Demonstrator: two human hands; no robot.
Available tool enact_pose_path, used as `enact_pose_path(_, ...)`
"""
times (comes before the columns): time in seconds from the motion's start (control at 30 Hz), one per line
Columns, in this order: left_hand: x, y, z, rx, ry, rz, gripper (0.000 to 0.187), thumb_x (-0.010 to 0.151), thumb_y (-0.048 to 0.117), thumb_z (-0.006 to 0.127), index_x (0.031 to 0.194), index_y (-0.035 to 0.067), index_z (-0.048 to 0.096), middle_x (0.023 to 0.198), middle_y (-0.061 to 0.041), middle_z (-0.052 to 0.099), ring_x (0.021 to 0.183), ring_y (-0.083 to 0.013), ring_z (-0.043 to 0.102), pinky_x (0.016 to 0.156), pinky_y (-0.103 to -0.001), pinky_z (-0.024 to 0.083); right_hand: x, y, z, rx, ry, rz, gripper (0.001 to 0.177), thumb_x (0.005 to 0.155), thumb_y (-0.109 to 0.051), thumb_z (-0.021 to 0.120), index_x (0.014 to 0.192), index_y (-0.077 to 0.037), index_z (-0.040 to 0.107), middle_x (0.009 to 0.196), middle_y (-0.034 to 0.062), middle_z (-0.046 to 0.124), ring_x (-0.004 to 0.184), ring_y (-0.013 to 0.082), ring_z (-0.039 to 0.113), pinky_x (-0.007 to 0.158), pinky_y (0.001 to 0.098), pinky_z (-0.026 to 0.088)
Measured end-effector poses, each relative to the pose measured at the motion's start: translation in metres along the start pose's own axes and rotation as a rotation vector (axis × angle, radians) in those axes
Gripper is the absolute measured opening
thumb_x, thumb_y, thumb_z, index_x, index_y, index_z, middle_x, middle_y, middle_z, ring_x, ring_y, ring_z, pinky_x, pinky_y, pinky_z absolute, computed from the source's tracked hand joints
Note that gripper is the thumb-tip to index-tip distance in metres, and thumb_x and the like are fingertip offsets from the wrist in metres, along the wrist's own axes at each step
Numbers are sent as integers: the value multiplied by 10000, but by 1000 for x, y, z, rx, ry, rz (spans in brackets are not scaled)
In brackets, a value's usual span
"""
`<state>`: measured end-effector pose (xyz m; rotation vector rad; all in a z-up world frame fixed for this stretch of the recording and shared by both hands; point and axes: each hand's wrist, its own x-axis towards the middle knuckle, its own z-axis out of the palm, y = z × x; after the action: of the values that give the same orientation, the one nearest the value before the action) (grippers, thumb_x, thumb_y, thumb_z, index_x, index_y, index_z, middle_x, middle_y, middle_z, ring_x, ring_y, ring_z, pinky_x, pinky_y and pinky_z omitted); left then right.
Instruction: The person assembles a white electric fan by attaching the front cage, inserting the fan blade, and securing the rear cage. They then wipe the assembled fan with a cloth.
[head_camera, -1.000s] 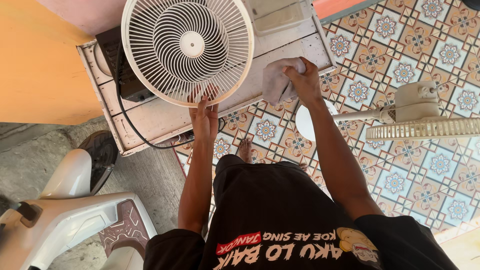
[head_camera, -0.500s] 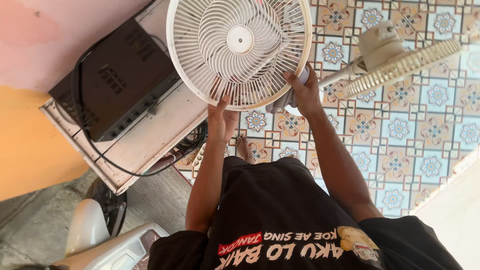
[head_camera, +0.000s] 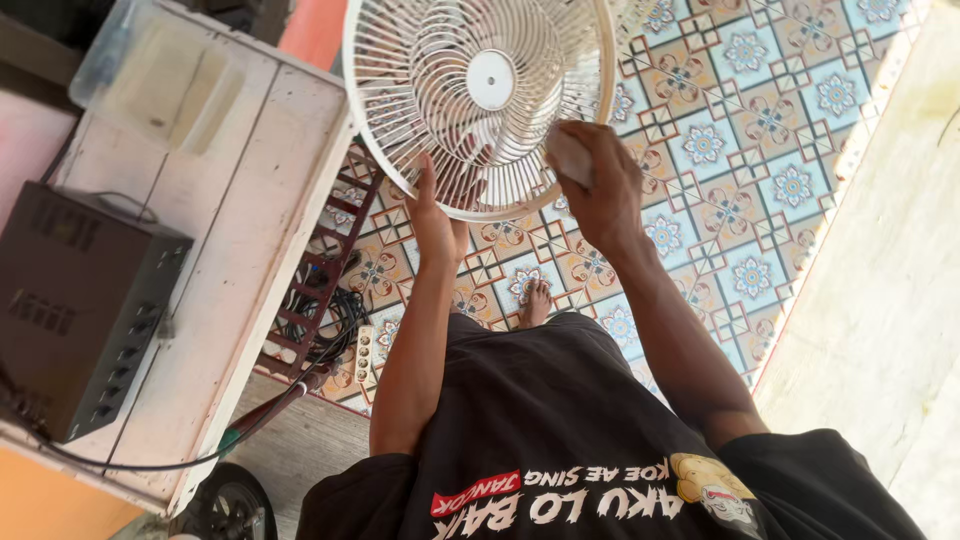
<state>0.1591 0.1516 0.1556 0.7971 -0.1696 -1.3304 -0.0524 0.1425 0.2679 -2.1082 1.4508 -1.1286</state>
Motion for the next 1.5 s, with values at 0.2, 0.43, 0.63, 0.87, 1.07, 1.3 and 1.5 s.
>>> enact_pose_path(0.2,0,-80,63,26,-9,11,711,981,377,723,1346,-177,469,1197,-201,568,1007,-236,628,856,-405,583,-19,29,-28,-196,-184,-144,424,873,-14,766,1265,-132,661,1150,108,685,900,310,726,718,437,602)
enact_pose_path(0.43,-13,-121,98,166,-18,-12,554,1010,366,705,1290,-97,589,1061,-98,620,898,-140,543,788,-325,501,-35,79,-64,-216,-121,-43,379,886,-64,808,1236,-109,670,1105,75,679,863,324,722,689,441,602)
enact_pose_path(0.63,-15,-133,120,168,-16,-43,476,966,343,700,1147,-88,610,1051,-173,669,815,-188,661,694,-379,560,-38,87,-82,-250,-188,-208,435,794,-57,802,1209,-123,685,1081,94,689,796,299,729,641,423,605)
enact_pose_path(0.87,-18,-147,128,275,-77,-23,540,1005,340,683,1247,-134,596,1095,-182,670,909,-207,621,760,-357,532,-43,107,-92,-224,-208,-151,427,811,-53,839,1203,-97,676,1115,97,707,833,278,743,649,393,628)
enact_pose_path(1.07,-25,-148,121,363,-3,-7,519,1020,322,675,1293,-100,544,1195,-153,627,1047,-180,596,901,-315,510,-28,123,-100,-189,34,34,379,869,-85,845,1203,-83,666,1107,99,715,918,302,759,743,410,639)
enact_pose_path(1.3,-24,-138,117,309,-22,-64,555,995,345,660,1266,-131,572,1141,-184,659,1000,-222,610,887,-409,513,-38,105,-127,-132,-87,81,326,920,-84,810,1216,-83,672,1126,91,715,959,286,752,784,412,626)
enact_pose_path(1.5,-33,-138,121,411,-100,75,472,1031,296,646,1269,-110,610,1118,-95,697,1036,-147,585,941,-325,465,-45,109,-105,-292,-49,95,380,848,-61,837,1197,-82,687,1080,114,710,901,331,733,751,445,603)
